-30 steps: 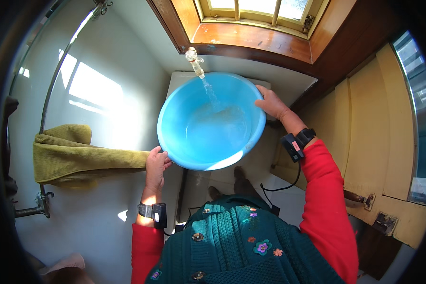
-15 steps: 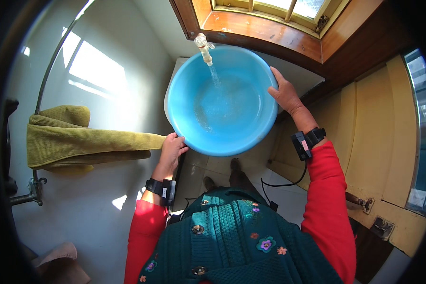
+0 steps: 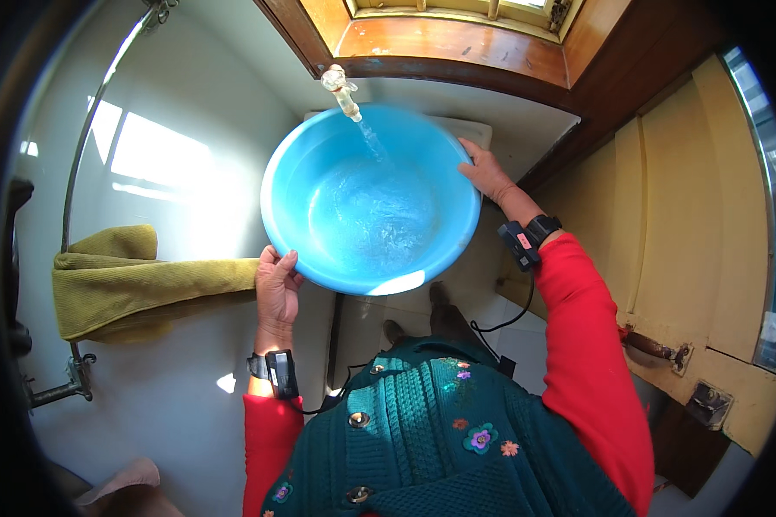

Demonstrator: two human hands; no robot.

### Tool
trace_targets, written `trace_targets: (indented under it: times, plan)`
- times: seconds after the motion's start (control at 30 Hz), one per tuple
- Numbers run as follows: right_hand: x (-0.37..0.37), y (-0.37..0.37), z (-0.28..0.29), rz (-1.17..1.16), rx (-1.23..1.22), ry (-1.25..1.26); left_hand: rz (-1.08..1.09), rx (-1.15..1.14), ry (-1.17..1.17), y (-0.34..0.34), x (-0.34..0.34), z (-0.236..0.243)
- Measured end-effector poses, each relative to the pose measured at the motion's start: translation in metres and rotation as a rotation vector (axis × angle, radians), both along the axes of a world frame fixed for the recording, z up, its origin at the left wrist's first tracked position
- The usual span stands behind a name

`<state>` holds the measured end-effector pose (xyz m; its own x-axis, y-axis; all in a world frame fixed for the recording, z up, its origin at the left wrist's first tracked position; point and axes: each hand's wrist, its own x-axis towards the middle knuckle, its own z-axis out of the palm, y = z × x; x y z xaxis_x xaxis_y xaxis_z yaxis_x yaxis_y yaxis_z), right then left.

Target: The person carries a blue basin of water from the living room to the bathroom, empties it, and refills it with clean water. They then return to the living room, place the basin on the floor, and use a dark cloth to wipe the tiled floor.

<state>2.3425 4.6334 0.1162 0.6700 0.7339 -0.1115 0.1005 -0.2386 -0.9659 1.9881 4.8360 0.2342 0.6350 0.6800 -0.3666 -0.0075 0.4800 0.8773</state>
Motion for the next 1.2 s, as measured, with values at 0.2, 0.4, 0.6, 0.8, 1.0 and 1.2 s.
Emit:
trace_targets:
  times: [0.2,0.4,0.6,0.8,1.0,1.2]
  plan:
    - [-0.026,0.021,-0.012,0.042,-0.069,0.293,0.016,0.198,-0.053,-0.015,0.013,0.050]
    - [-0.046,0.021,-0.015,0.101,-0.232,0.414,0.029,0.257,-0.065,-0.020,0.038,0.085]
    - [-0.046,0.011,-0.037,0.195,-0.269,0.583,-0.115,0.122,-0.207,0.008,0.073,0.111]
    - [-0.050,-0.005,-0.078,0.576,0.058,1.421,-0.364,-0.105,-0.344,0.040,0.113,0.132]
    - [-0.060,-0.004,-0.092,0.561,-0.108,1.353,-0.456,-0.221,-0.348,0.049,0.143,0.145]
    - [-0.069,0.006,-0.062,0.634,-0.271,0.961,-0.439,-0.170,-0.315,0.050,0.141,0.156]
